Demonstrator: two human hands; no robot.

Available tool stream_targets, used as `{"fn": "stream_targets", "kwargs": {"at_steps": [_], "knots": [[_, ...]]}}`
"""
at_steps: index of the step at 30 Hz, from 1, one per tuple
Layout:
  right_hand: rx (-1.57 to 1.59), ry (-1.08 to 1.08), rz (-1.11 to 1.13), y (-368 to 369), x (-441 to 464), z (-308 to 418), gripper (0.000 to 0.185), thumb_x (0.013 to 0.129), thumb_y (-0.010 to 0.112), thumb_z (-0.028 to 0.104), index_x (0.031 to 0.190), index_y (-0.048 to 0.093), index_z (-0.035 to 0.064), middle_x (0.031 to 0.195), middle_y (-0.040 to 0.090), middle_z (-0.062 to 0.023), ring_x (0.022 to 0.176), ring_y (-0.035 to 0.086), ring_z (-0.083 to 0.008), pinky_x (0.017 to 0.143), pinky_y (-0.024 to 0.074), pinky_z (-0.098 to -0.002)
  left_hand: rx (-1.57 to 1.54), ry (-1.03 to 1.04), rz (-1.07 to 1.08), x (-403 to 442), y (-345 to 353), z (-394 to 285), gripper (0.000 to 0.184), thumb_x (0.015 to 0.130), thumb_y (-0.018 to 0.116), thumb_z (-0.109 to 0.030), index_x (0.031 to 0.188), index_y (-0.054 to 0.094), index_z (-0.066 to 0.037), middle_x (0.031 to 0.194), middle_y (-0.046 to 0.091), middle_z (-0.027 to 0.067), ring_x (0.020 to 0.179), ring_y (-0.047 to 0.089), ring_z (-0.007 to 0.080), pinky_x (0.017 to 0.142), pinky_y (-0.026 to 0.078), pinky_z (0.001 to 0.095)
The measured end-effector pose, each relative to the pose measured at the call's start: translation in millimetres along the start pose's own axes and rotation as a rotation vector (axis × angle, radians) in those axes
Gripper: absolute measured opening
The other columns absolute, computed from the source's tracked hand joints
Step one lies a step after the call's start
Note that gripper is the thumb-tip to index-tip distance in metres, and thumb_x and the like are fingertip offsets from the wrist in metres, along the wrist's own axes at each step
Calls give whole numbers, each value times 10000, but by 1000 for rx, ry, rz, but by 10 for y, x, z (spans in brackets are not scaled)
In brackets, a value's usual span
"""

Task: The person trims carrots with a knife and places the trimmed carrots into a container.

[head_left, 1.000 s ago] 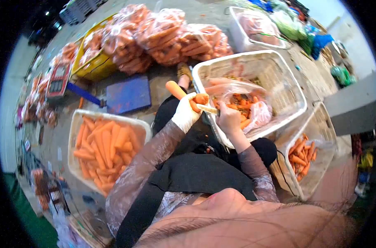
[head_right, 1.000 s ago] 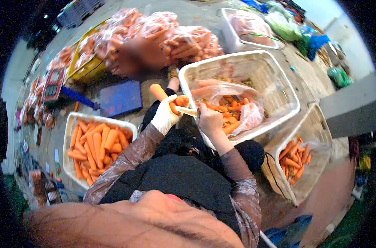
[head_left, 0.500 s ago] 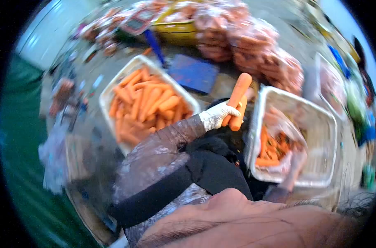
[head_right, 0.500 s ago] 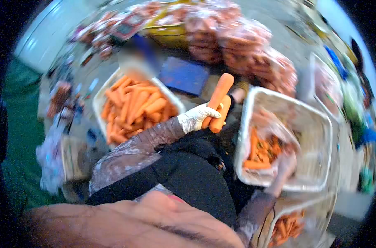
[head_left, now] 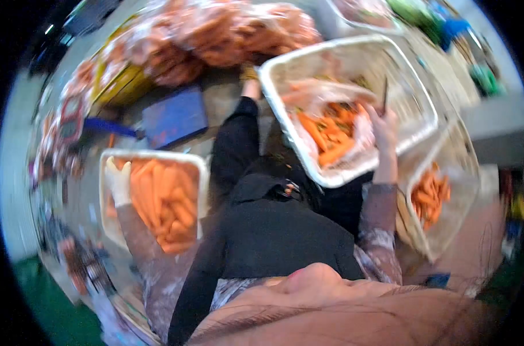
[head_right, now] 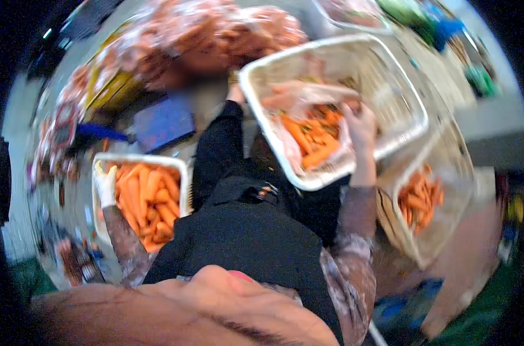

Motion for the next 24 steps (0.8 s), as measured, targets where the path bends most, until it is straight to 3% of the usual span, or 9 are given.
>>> {"fn": "stream_targets", "kwargs": {"at_steps": [1, 3, 6, 8, 10, 13, 16, 20, 24], "knots": [[110, 46, -30, -46, 1, -83, 123, 816, 649, 132, 861, 659, 18, 703, 607, -2, 593, 520, -71, 551, 424, -244, -511, -121, 279, 67, 272, -250, 419, 767, 667, -81, 1151, 532, 18, 1080, 594, 117, 967, 567, 239, 863, 462, 336], [357, 74, -59, -57, -39, -145, 89, 821, 618, 83, 881, 651, 25, 645, 560, 21, 510, 466, -37, 466, 369, -212, -770, 11, 590, 102, 216, -1672, 365, 800, 644, -36, 1151, 550, -10, 1084, 594, 78, 943, 567, 153, 840, 465, 280], [612, 111, -71, -106, -97, -65, 88, 861, 546, 40, 893, 624, 15, 582, 493, 41, 447, 423, -34, 395, 307, -185, -1061, 478, 983, -175, 418, -3415, 322, 810, 620, -29, 1128, 573, -18, 1011, 635, 97, 935, 595, 162, 855, 463, 287], [705, 137, -25, -123, -71, -236, 105, 881, 537, 70, 897, 625, 15, 565, 459, 51, 436, 394, -32, 390, 302, -186, -972, 1039, 1038, -423, 741, -4305, 310, 789, 594, -77, 1094, 579, -20, 1009, 623, 151, 954, 609, 270, 856, 465, 340], [742, 157, -75, -116, -87, -244, 123, 890, 539, 89, 918, 631, 12, 560, 447, 62, 435, 372, -20, 392, 300, -189, -917, 1317, 1080, -734, 1167, -5038, 316, 768, 602, -88, 1073, 567, -17, 990, 607, 158, 944, 591, 298, 834, 469, 371], [788, 142, -114, -226, -41, -231, 125, 887, 534, 72, 925, 632, 3, 557, 462, 56, 423, 368, -19, 394, 305, -192, -379, 1512, 1017, -1192, 2123, -5712, 292, 762, 566, -103, 1048, 596, -51, 960, 626, 155, 889, 612, 329, 780, 486, 415], [805, 172, -209, -379, -17, -191, 125, 885, 529, 64, 912, 633, 1, 558, 467, 53, 422, 373, -20, 397, 305, -190, 70, 1575, 996, -1514, 2865, -5889, 234, 789, 530, -123, 988, 646, -83, 921, 655, 132, 884, 637, 298, 773, 496, 409], [900, 231, -244, -508, -35, -128, 139, 896, 502, 68, 917, 619, -4, 540, 405, 73, 424, 290, -13, 419, 240, -188, 110, 1616, 938, -1573, 3021, -5911, 197, 736, 599, -210, 874, 695, -108, 854, 680, 123, 838, 663, 273, 725, 516, 400], [944, 223, -252, -590, -37, -146, 151, 900, 496, 81, 925, 617, -5, 530, 361, 83, 419, 273, -17, 424, 252, -192, -253, 1041, 1226, -1417, 2658, -6270, 453, 650, 690, -403, 962, 672, -76, 835, 661, 173, 828, 646, 318, 720, 504, 393]]}}
Point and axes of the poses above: each hand's wrist, its own x-axis towards the middle knuckle, its own y-axis out of the palm, z = x × y, the point moved 2 cm from there along x, towards the middle knuckle
